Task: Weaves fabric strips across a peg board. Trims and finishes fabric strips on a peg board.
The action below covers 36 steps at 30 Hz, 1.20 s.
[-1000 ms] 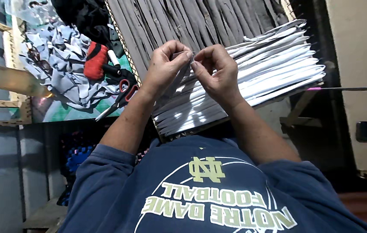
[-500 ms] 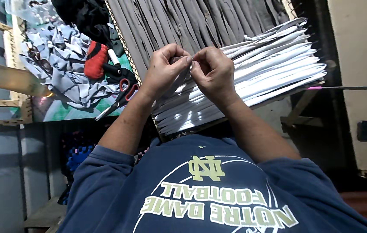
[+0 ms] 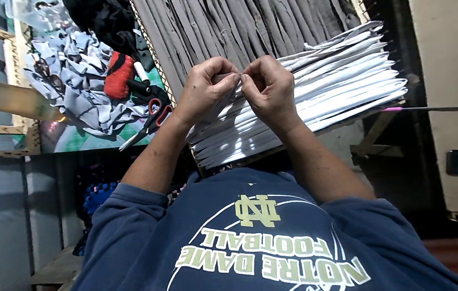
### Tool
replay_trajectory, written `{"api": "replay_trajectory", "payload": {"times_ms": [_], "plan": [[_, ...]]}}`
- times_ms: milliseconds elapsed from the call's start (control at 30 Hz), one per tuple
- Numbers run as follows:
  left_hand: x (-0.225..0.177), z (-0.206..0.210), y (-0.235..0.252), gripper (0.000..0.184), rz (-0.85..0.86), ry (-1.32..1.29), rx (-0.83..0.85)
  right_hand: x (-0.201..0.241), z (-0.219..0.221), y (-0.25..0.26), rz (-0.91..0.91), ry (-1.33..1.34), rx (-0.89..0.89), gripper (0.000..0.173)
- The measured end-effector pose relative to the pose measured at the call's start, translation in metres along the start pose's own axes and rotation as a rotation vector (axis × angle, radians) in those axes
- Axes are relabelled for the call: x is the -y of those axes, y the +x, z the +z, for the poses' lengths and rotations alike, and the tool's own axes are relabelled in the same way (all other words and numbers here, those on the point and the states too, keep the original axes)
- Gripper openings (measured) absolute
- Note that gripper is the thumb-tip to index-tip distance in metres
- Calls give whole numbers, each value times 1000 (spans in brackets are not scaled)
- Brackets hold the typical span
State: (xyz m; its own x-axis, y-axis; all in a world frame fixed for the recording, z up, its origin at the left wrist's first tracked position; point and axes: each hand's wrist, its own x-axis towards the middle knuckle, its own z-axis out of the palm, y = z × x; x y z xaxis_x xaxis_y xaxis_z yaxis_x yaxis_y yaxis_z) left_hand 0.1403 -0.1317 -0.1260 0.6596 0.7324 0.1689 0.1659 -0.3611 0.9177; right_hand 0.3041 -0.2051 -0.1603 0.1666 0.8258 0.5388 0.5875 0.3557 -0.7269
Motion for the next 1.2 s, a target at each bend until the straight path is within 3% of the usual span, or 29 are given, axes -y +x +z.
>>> {"api": "replay_trajectory", "payload": {"times_ms": [133, 300, 400, 1200], "plan": [[4, 3, 1, 5, -84, -193, -27, 1, -3, -1, 18, 86, 95, 25], [9, 1, 1, 12, -206, -434, -46, -6, -2, -3, -51, 30, 89, 21], [11, -1, 0, 11, -224, -449, -40, -11, -3, -2, -110, -5, 55, 18], [13, 0, -8, 12, -267, -501, -28, -14, 4, -3, -23, -36, 8, 16]]}}
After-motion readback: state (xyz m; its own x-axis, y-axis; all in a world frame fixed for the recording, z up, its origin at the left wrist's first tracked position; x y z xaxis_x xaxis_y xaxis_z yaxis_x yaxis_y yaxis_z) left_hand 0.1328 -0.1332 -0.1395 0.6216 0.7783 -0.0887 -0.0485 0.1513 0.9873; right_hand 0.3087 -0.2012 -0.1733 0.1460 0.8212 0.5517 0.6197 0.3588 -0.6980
